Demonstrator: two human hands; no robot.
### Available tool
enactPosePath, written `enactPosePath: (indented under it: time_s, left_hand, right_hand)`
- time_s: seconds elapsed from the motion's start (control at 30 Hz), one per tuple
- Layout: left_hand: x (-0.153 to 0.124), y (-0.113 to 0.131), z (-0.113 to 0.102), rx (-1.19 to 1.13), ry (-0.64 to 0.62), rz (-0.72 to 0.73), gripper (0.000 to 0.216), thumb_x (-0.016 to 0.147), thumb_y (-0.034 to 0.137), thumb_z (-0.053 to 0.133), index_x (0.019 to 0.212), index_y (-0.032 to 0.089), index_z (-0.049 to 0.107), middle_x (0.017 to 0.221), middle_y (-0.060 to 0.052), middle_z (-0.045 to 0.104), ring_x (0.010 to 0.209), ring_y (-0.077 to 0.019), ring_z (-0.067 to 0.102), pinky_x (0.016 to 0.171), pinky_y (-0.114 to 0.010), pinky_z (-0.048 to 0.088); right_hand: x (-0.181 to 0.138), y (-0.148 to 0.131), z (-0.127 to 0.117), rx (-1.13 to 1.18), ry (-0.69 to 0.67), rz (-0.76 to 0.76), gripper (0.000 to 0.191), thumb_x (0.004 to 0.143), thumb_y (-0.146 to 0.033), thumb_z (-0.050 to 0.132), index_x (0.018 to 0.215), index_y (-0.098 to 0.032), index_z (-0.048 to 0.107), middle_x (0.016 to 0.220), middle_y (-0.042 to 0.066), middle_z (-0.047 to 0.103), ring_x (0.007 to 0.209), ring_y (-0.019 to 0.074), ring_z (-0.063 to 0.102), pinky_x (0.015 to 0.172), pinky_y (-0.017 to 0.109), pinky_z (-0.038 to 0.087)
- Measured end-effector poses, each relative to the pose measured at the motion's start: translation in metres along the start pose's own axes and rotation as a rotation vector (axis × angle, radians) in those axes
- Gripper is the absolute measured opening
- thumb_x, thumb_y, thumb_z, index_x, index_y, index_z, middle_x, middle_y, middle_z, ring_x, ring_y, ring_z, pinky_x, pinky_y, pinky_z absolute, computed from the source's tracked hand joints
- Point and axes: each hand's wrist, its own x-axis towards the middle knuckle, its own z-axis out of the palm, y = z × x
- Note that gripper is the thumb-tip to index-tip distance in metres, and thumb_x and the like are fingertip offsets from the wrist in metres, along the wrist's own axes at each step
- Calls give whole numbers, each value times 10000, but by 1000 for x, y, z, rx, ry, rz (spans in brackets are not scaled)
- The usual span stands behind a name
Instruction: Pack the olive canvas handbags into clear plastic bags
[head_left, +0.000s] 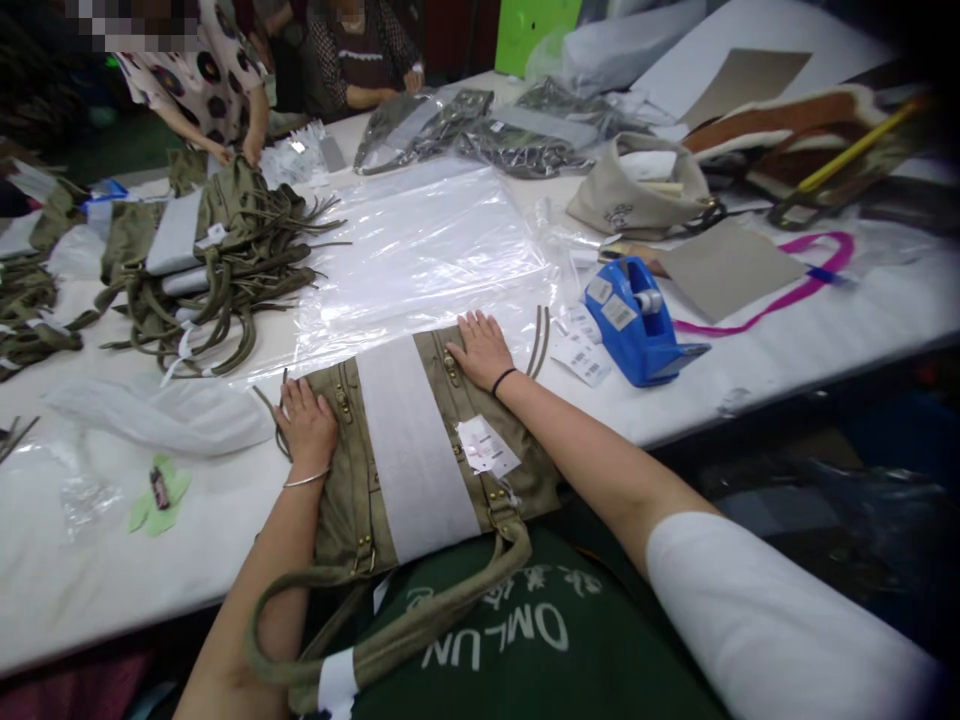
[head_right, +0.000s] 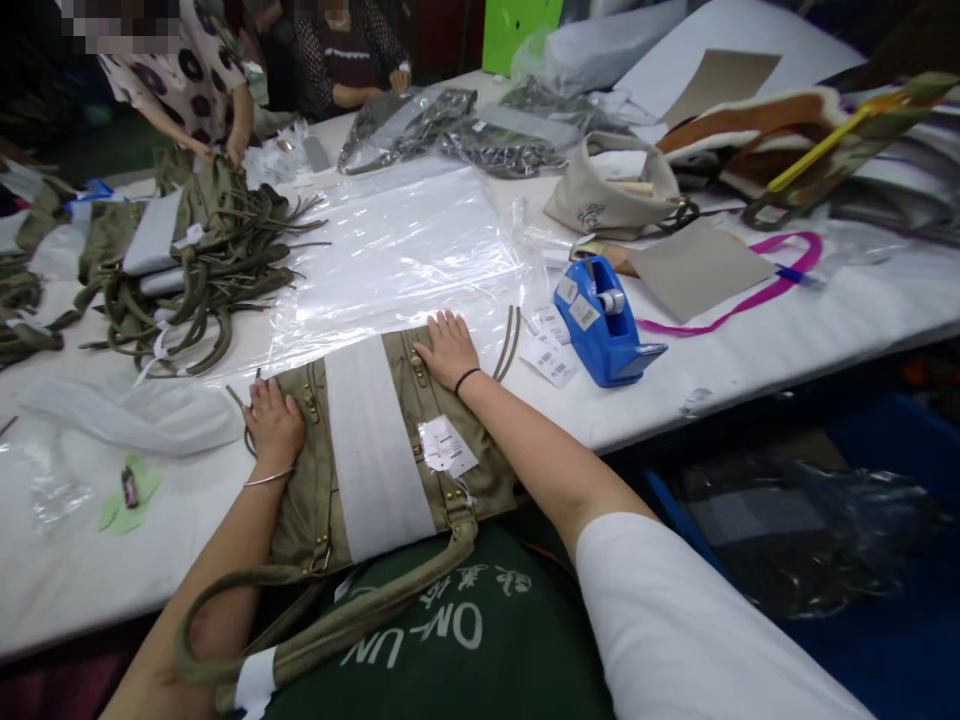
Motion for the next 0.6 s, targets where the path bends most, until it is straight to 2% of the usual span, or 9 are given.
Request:
enactPosePath:
  time_s: [0.13,0.27,0.4,0.47,0.6]
  left_hand:
    - [-2,3,0,24,-15,-9,585,1005,277,329,1539,40,293,1602,-229,259,1515,-326,177,1188,-616,159]
    - [-1,1,0,41,-8,-1,582,1009,281,307,1540,44,290,1601,-225,267,1515,-321,176,1178,-630,177]
    - [8,-6,-1,46,-49,19,583,1000,323,349,1513,46,354,1569,-249,323,1485,-369,241,1162,-671,159]
    - [12,-8,2,33,-44,37,601,997,363,371,1504,40,372,1557,-263,336,1478,-382,252,1167,-655,172]
    - [8,-5,8,4,11,64,636,998,394,364,1516,26,337,1586,-268,266,1499,-371,196,1184,-582,206]
  right_hand:
    - [-10,22,26,-109,-22,44,719,999,-464,390,1537,2,288,1609,230,245,1527,308,125,1230,521,67]
    - [-8,24,24,-130,-17,25,725,997,-509,388,1554,-56,289,1613,215,246,1527,308,129,1226,521,73]
    - [-8,21,19,-131,-40,31,735,994,-541,377,1554,-72,304,1612,201,258,1526,303,144,1234,490,73]
    - [-7,21,19,-138,-39,34,736,994,-552,367,1553,-76,311,1614,195,258,1527,296,145,1239,474,69]
    - [-7,23,22,-148,-20,41,745,993,-573,349,1554,-83,312,1616,189,256,1526,289,153,1241,464,65]
